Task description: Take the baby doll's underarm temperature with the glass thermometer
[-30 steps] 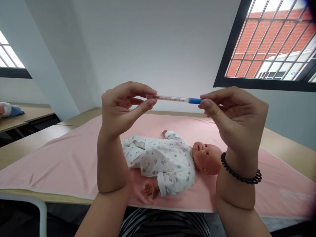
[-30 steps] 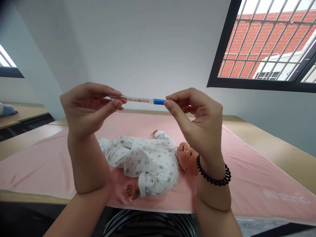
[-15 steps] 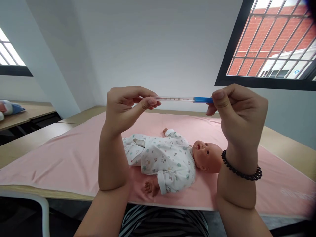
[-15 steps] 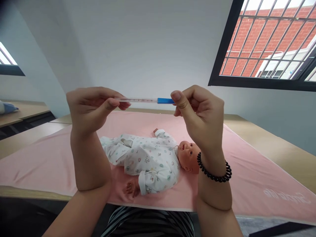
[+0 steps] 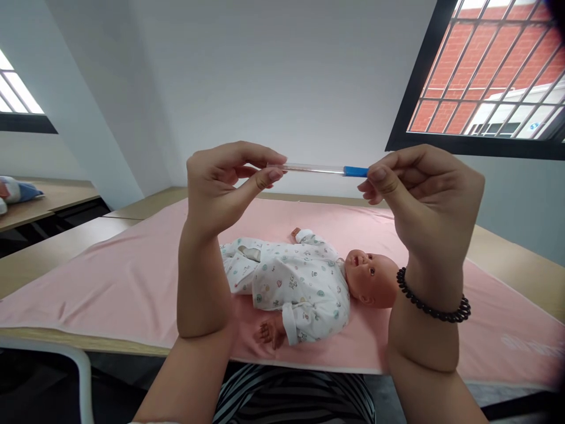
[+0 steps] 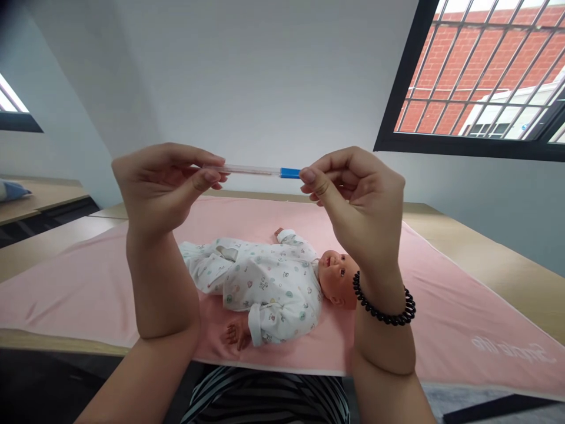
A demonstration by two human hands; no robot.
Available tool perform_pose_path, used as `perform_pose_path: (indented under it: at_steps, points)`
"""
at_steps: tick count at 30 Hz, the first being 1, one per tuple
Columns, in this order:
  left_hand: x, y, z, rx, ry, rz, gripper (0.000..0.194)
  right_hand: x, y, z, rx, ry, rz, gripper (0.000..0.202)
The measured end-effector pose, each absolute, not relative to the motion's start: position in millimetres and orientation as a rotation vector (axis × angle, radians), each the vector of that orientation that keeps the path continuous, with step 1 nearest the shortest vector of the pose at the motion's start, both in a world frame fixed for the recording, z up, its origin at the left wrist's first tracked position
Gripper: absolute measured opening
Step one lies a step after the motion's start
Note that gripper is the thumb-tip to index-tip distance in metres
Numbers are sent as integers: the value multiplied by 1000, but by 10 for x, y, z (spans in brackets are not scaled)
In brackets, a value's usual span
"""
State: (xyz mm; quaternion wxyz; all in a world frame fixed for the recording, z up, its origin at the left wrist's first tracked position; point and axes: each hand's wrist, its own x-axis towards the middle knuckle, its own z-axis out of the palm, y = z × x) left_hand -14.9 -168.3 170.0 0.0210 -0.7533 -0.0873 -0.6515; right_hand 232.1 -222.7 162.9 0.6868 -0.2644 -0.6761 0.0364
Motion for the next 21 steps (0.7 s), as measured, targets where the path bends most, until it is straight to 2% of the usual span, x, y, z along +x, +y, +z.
perform_pose_path:
  at_steps: [5, 12, 16, 21]
  points:
    - [-167, -1678, 1707, -2341, -239, -1973, 30, 2341, -2221, 1636, -604, -1553, 68, 9]
    - [-123, -1708, 1695, -2316, -402, -1876, 14, 2328, -2181, 1611, -608, -1705, 104, 11]
    - [-101, -1691, 1676, -2341, -430, -1828, 15, 2304, -2195, 1610, -658, -1753, 94, 6]
    - [-169, -1638, 1707, -2254, -339, -2014, 16, 2473, -2133, 1700, -445, -1573, 145, 8]
